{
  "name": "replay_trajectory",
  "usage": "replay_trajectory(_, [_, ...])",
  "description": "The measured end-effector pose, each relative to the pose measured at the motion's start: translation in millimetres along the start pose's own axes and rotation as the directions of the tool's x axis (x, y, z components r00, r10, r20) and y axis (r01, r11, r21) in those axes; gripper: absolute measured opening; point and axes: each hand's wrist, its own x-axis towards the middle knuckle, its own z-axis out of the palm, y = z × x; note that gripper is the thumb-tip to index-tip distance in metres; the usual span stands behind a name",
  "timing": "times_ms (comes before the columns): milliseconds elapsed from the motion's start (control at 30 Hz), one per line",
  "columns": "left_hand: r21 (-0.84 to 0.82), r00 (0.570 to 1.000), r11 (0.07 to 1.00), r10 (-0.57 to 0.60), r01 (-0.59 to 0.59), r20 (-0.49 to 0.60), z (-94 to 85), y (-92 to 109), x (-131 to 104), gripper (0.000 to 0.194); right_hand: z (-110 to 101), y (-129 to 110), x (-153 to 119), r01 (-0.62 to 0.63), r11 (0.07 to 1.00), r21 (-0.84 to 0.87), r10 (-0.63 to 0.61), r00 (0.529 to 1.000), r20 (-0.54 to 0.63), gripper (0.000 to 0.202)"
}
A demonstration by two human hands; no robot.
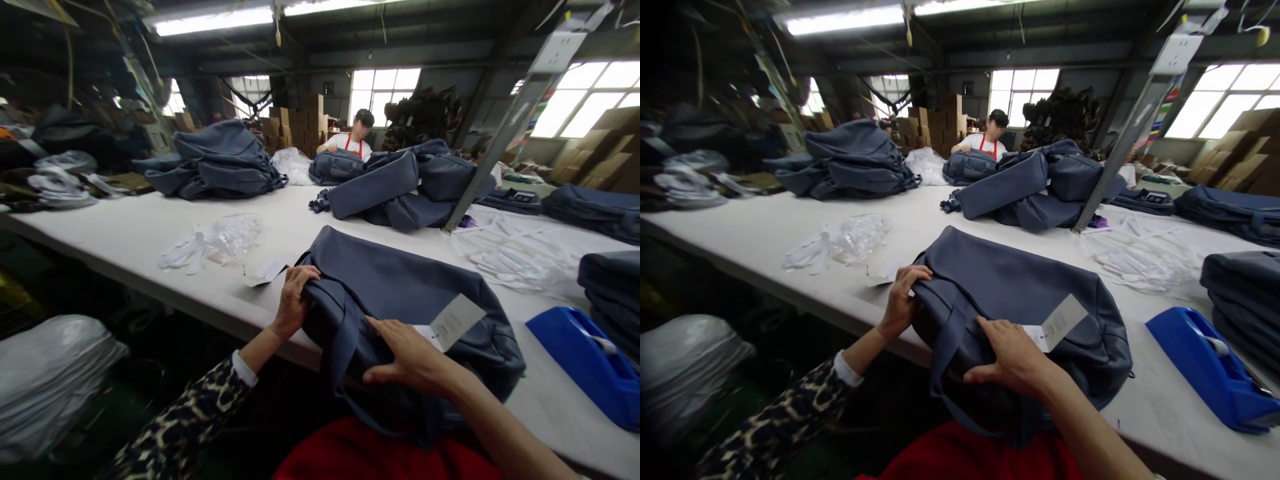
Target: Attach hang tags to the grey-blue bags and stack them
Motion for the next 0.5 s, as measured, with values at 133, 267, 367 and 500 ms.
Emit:
replay_trajectory(133, [-0.036,0.998,0.999,-0.043,0.041,-0.051,3.6,4.1,-4.0,0.021,21.7,-25.7,14.0,-0.074,0.971,-0.226,0.052,0.993,-0.104,0.056])
replay_trajectory(267, [-0.148,0.964,0.968,-0.222,0.201,-0.143,8.7,1.4,-19.1,0.054,19.0,-39.7,18.8,-0.153,0.924,-0.351,0.076,0.972,-0.224,0.008])
replay_trajectory(367, [-0.384,0.792,0.784,-0.583,0.488,-0.182,12.5,8.6,-46.9,0.068,-2.3,-39.1,17.7,-0.199,0.901,-0.386,0.072,0.946,-0.317,0.008])
replay_trajectory(500, [-0.655,0.479,0.182,-0.822,0.734,0.308,22.0,40.8,-80.8,0.055,-29.1,-46.3,18.8,-0.242,0.882,-0.405,0.069,0.916,-0.396,0.015])
